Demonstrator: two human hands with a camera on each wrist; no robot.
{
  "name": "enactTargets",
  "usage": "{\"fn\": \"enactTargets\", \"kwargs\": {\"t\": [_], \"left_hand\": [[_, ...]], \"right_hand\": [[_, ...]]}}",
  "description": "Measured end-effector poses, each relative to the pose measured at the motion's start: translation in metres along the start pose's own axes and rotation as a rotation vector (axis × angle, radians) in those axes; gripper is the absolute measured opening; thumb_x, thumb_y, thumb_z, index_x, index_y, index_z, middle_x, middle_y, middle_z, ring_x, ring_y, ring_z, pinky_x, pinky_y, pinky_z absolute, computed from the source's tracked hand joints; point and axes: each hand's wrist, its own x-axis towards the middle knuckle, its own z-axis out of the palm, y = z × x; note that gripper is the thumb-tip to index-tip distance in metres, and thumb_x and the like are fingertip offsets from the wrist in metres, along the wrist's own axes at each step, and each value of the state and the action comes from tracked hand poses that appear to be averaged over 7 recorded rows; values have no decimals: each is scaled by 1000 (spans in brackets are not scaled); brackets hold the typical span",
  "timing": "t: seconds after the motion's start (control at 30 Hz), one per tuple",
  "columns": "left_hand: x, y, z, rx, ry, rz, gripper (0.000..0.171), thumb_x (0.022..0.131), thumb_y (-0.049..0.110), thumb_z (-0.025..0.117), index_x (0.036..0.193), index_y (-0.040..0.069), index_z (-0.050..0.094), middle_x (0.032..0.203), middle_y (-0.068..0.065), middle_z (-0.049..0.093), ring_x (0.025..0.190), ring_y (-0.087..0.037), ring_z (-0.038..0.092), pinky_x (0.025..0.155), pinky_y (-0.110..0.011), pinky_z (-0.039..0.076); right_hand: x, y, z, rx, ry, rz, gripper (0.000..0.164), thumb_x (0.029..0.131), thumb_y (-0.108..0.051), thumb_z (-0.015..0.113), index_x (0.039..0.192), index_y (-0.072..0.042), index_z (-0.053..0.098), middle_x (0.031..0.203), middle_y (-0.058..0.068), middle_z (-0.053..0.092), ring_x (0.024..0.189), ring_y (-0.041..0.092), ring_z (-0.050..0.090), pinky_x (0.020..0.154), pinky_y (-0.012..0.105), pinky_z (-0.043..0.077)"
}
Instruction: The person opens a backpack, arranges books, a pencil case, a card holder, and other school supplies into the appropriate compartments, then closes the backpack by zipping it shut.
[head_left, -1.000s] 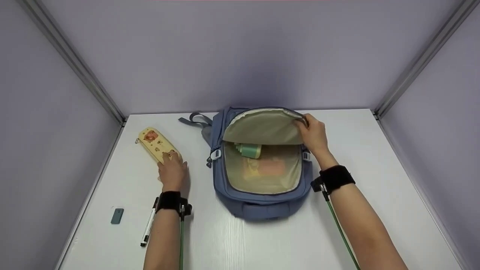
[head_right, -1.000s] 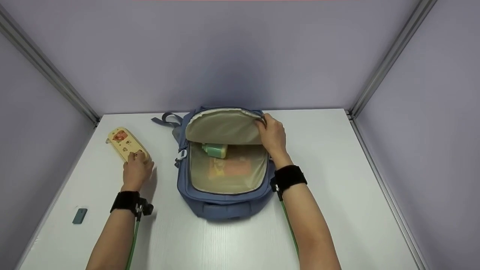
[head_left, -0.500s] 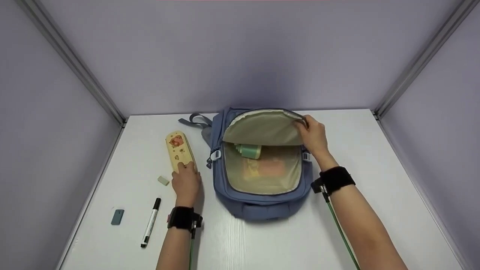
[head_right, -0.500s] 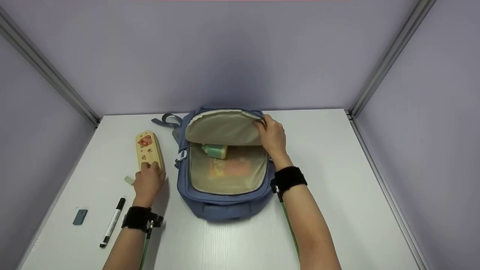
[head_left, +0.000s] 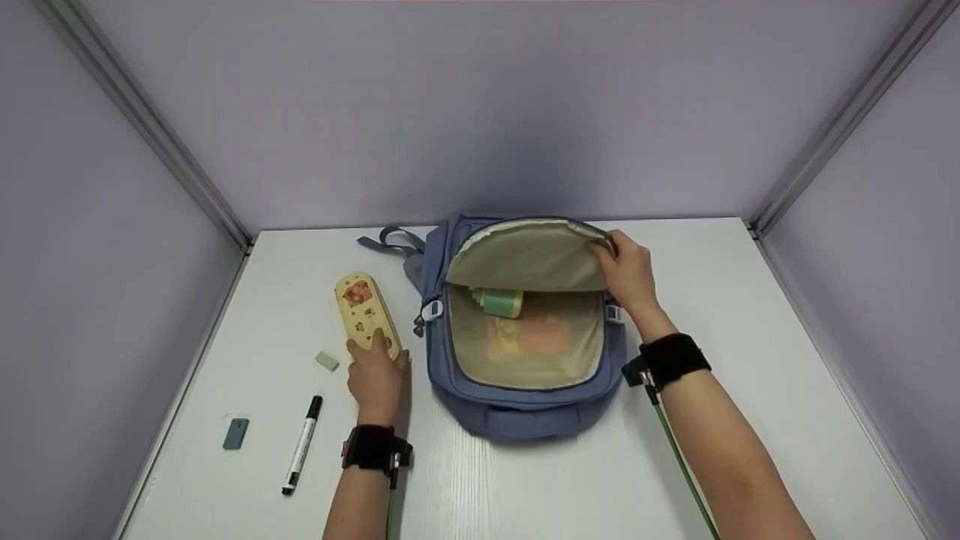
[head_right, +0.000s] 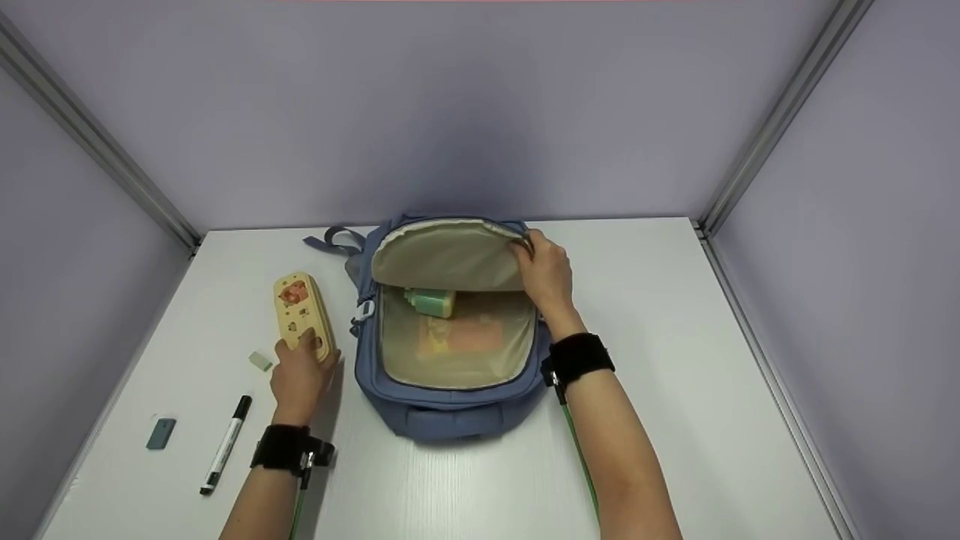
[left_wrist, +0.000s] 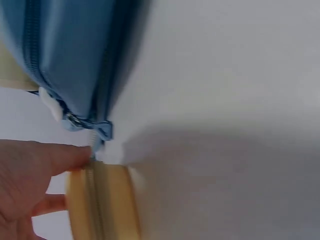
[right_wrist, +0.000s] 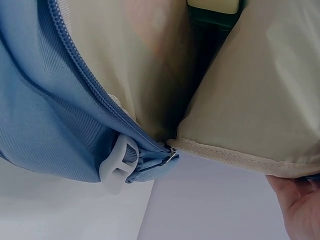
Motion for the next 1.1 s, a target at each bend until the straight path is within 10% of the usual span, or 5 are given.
{"fn": "enactTargets", "kwargs": {"t": [0.53, 0.83, 1.1], "left_hand": [[3, -3, -16, -77, 203, 92, 36, 80, 23, 76, 112, 6, 74, 116, -31, 57, 77, -51, 64, 59, -61, 51], [-6, 25, -54, -282, 420, 282, 41, 78, 20, 81, 115, 4, 73, 129, -31, 53, 99, -50, 62, 69, -58, 53], [-27, 60, -93, -460, 417, 518, 46, 77, 15, 81, 120, 3, 70, 137, -27, 51, 109, -39, 62, 72, -47, 56]], "right_hand": [[1, 1, -1, 6, -4, 0, 20, 95, -20, 68, 99, -1, 66, 76, 11, 61, 66, 22, 49, 60, 34, 36], [0, 2, -2, 8, -17, -16, 22, 95, -22, 67, 95, -1, 64, 72, 8, 56, 62, 20, 45, 57, 32, 33], [2, 3, -6, 13, -20, -20, 21, 94, -22, 68, 95, -1, 65, 72, 9, 56, 62, 21, 44, 58, 33, 33]]}}
